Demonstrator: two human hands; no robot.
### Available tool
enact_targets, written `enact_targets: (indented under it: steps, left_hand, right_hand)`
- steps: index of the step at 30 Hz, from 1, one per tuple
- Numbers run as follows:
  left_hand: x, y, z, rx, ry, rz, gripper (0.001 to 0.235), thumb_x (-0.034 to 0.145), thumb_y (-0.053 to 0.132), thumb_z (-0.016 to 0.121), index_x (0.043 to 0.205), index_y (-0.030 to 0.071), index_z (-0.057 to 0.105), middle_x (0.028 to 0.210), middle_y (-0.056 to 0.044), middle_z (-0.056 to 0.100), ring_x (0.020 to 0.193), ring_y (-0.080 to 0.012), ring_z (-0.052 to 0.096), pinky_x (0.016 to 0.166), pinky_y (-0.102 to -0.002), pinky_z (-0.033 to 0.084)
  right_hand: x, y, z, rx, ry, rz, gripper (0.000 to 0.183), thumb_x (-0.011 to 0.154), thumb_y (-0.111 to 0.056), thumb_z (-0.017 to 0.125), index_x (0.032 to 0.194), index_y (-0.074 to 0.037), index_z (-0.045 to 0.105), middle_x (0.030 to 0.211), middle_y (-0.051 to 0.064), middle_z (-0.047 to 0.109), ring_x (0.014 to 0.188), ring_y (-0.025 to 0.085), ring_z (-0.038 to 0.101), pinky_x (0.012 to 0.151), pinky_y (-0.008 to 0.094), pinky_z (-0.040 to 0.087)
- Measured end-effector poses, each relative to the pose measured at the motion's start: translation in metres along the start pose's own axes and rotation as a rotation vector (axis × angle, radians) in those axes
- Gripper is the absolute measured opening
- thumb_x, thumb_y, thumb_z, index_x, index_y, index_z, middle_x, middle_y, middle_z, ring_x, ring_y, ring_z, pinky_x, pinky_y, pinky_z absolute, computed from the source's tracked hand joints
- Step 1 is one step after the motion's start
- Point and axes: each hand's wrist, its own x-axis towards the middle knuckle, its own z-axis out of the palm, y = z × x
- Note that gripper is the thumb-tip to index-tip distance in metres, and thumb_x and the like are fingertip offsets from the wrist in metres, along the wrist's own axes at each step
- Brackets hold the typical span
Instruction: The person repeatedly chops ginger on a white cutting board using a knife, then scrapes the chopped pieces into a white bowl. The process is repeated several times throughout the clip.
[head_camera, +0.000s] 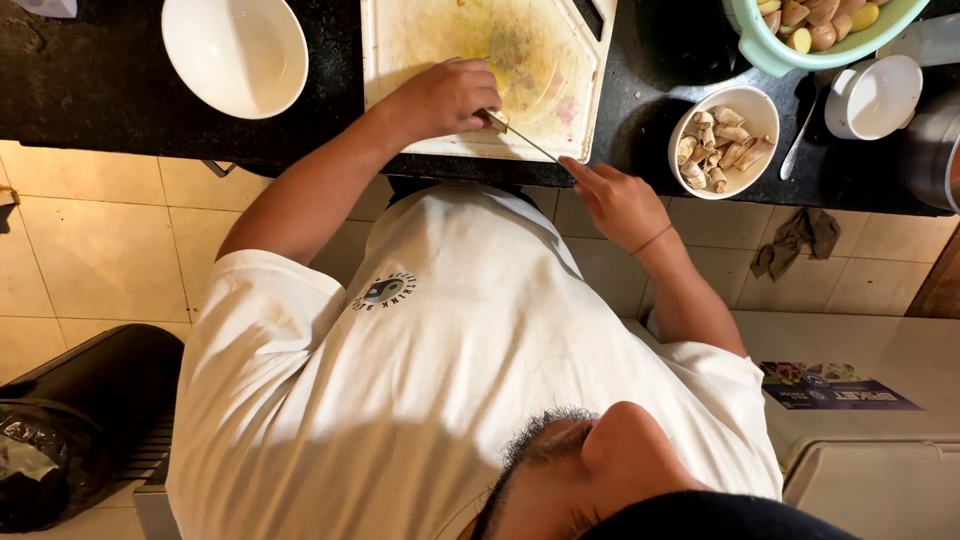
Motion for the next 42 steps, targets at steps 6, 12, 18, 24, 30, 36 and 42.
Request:
enact_targets:
  steps: [6,12,18,24,30,36,42]
  left_hand:
    - [0.000,0.002,-0.003,0.057,0.004,0.038,0.030,0.082,0.016,0.090,0.106,0.005,0.075,0.097,-0.007,0.069,0.095,-0.0256,0.061,0.079,-0.038,0.054]
    - [-0.003,0.012,-0.002,0.155,-0.023,0.010,0.021,0.092,0.020,0.082,0.105,0.007,0.071,0.097,-0.008,0.067,0.094,-0.0219,0.061,0.081,-0.031,0.057]
    - [-0.012,0.036,0.006,0.309,0.179,-0.125,0.015,0.093,0.004,0.078,0.101,0.002,0.065,0.099,-0.009,0.061,0.091,-0.0204,0.058,0.074,-0.026,0.058]
    - [-0.015,0.052,0.013,0.374,0.397,-0.242,0.017,0.091,0.006,0.082,0.095,-0.001,0.067,0.098,-0.009,0.055,0.089,-0.0225,0.054,0.079,-0.030,0.058]
    - [-0.012,0.058,0.005,0.526,0.381,-0.228,0.016,0.091,0.007,0.082,0.101,0.005,0.070,0.095,-0.006,0.065,0.089,-0.0209,0.059,0.076,-0.030,0.056]
    - [-0.012,0.063,0.003,0.577,0.424,-0.165,0.007,0.093,0.004,0.076,0.095,0.008,0.070,0.090,-0.004,0.060,0.085,-0.0192,0.055,0.072,-0.029,0.052]
    - [-0.022,0.058,0.002,0.594,0.372,-0.091,0.004,0.101,0.005,0.067,0.098,0.004,0.069,0.101,-0.008,0.062,0.094,-0.0223,0.057,0.078,-0.031,0.055]
  right_hand:
    - [0.045,-0.007,0.025,-0.163,0.023,-0.037,0.050,0.103,-0.011,0.057,0.152,-0.021,0.053,0.082,0.008,0.056,0.044,0.041,0.048,0.036,0.051,0.035]
    - [-0.004,-0.013,-0.015,-0.232,-0.138,0.105,0.070,0.090,-0.004,0.055,0.156,-0.026,0.048,0.090,0.012,0.056,0.049,0.047,0.058,0.037,0.057,0.040]
    - [-0.041,0.002,-0.035,0.050,-0.171,0.275,0.050,0.104,-0.013,0.050,0.153,-0.020,0.051,0.116,0.016,0.067,0.087,0.047,0.065,0.062,0.057,0.048]
    - [0.033,-0.021,0.015,0.218,0.000,0.304,0.048,0.103,-0.007,0.049,0.151,-0.009,0.044,0.114,0.028,0.067,0.086,0.051,0.063,0.068,0.057,0.049]
    - [0.087,-0.024,0.055,0.029,0.060,0.181,0.042,0.096,0.000,0.047,0.137,-0.006,0.042,0.083,0.021,0.061,0.054,0.050,0.053,0.044,0.058,0.037]
    - [0.110,-0.021,0.071,-0.084,-0.013,0.203,0.014,0.110,-0.015,0.042,0.115,-0.003,0.038,0.056,0.012,0.054,0.038,0.039,0.048,0.034,0.049,0.031]
    - [0.142,-0.015,0.080,-0.344,0.020,0.155,0.034,0.102,-0.011,0.048,0.132,0.006,0.042,0.071,0.013,0.062,0.045,0.032,0.061,0.034,0.044,0.043]
